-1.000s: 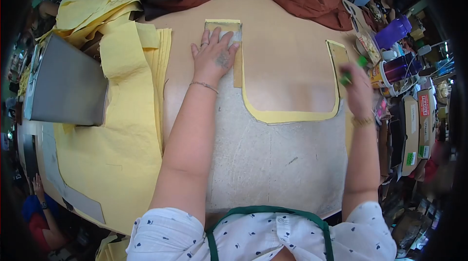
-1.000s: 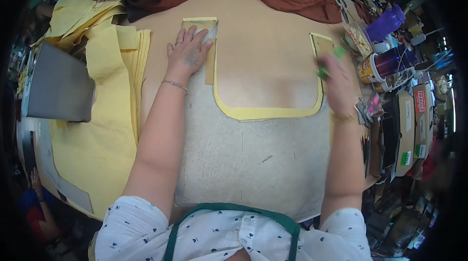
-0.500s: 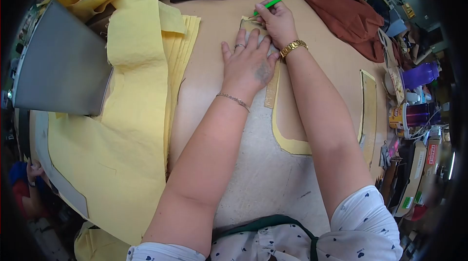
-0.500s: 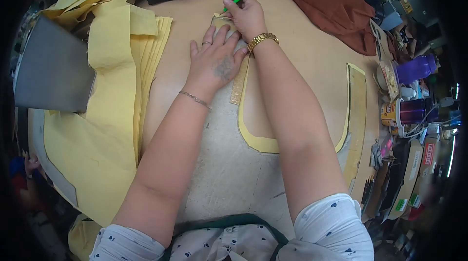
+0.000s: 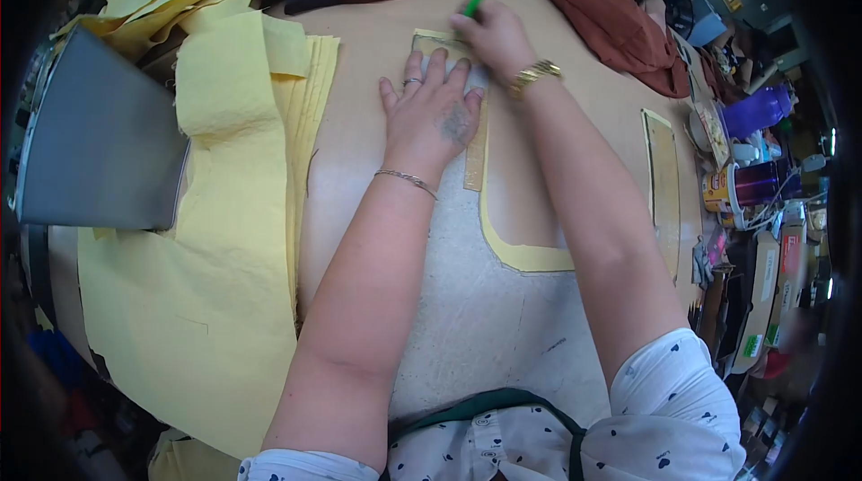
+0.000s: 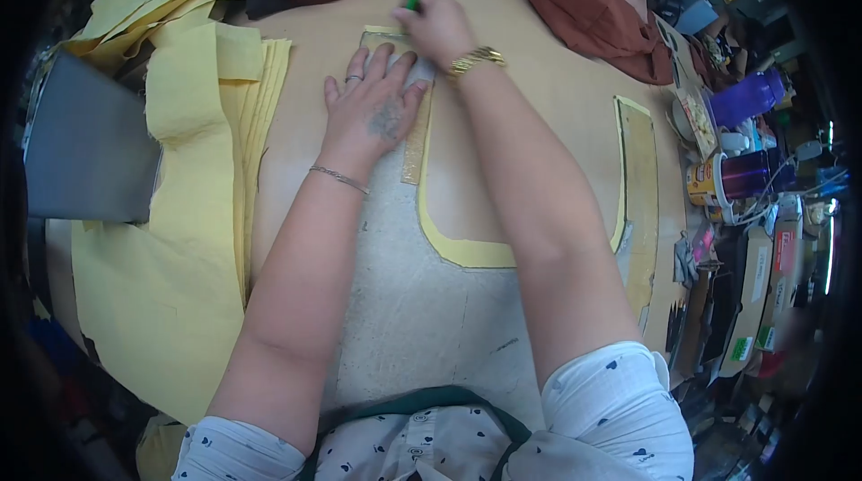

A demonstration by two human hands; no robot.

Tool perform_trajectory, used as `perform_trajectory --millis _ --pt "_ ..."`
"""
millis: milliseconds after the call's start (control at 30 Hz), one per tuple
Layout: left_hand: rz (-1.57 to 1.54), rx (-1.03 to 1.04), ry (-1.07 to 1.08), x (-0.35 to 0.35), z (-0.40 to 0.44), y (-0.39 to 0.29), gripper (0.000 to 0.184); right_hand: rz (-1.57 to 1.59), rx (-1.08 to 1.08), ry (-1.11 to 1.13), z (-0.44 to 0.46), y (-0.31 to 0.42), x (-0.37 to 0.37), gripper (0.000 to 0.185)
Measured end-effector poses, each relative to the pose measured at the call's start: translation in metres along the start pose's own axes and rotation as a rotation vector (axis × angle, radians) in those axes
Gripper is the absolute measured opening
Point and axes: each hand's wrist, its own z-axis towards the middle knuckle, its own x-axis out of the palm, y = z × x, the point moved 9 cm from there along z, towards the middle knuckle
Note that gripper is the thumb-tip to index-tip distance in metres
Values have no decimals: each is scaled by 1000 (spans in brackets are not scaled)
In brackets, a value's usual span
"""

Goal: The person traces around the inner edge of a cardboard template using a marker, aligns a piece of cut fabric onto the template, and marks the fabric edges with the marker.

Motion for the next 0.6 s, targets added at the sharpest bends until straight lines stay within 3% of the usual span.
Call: perform_trajectory --millis 33,133,233,333,433,600 --pt "-4 -1 -1 -1 0 0 42 -74 -81 -25 1 15 8 21" --pt "-21 -11 38 -2 2 -1 42 45 24 6 3 16 21 23" --pt "-24 7 21 1 0 -1 42 -193 91 22 -5 -2 -16 21" --pt "-31 4 9 -1 -1 1 42 -9 228 -31 -33 -24 -53 19" --pt "-36 9 16 -1 1 -3 42 350 193 -278 -68 -34 -55 17" --pt "-5 0 44 0 1 -1 43 274 117 -337 -89 -14 -46 15"
